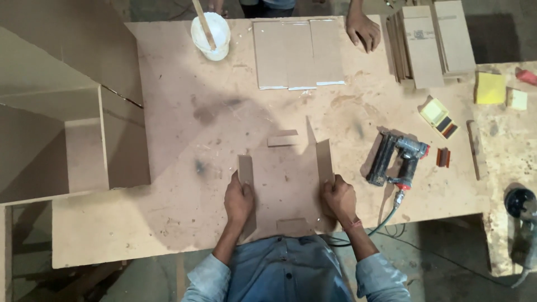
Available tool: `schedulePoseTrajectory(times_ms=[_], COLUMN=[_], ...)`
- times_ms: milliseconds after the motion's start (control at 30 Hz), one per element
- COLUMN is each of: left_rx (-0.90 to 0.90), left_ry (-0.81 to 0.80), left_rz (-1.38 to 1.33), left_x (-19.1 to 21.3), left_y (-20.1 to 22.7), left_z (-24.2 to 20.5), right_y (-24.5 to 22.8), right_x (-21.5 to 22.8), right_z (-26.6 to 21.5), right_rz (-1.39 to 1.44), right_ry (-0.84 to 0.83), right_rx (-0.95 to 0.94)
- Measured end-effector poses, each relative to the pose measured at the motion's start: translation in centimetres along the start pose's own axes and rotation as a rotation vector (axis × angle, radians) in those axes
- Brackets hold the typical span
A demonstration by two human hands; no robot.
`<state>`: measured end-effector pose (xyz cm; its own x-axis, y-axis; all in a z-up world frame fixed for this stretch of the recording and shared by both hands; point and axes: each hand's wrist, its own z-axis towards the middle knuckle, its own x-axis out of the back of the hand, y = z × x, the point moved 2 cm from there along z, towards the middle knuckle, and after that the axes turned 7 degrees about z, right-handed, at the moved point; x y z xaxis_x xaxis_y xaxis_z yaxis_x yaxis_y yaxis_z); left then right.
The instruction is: The person assembles small wooden boxes by aligning pre-cut panels and securing them with a pneumatic nail gun. They repeatedly position the panels, fire the nail gun to fasten the joints, and reposition the partially assembled boxes on the workbench.
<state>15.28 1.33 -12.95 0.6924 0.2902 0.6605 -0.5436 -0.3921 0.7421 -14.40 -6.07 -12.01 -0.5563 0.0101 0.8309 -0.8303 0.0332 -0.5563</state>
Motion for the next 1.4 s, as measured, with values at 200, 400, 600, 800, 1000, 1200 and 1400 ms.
schedulePoseTrajectory(times_ms=[200, 400, 600, 800, 1000, 1200, 1400], left_rx=[0.030, 0.070, 0.083, 0.177, 0.162, 0.150, 0.025], left_ry=[0.039, 0.086, 0.105, 0.074, 0.088, 0.112, 0.173], left_rz=[0.026, 0.088, 0.171, 0.199, 0.215, 0.186, 0.067], left_x=[-1.3, -1.6, -1.9, -1.4, -1.6, -2.0, -1.8], left_y=[0.2, 1.4, 2.7, 3.1, 2.8, 2.2, 2.2], left_z=[1.0, 1.3, 1.1, 1.3, 1.3, 1.2, 1.3], right_y=[-2.3, -2.3, -4.2, -8.3, -8.8, -5.9, -7.9], right_x=[3.6, 5.0, 1.8, -2.3, -3.5, -2.8, 5.6], right_z=[3.1, 15.7, 34.2, 39.8, 39.4, 40.7, 33.0], right_rz=[0.074, 0.178, 0.096, -0.115, -0.162, 0.213, 0.243], right_ry=[0.028, 0.079, 0.099, -0.136, -0.037, 0.133, 0.128], right_rx=[0.021, 0.187, 0.283, -0.093, -0.028, 0.184, 0.597])
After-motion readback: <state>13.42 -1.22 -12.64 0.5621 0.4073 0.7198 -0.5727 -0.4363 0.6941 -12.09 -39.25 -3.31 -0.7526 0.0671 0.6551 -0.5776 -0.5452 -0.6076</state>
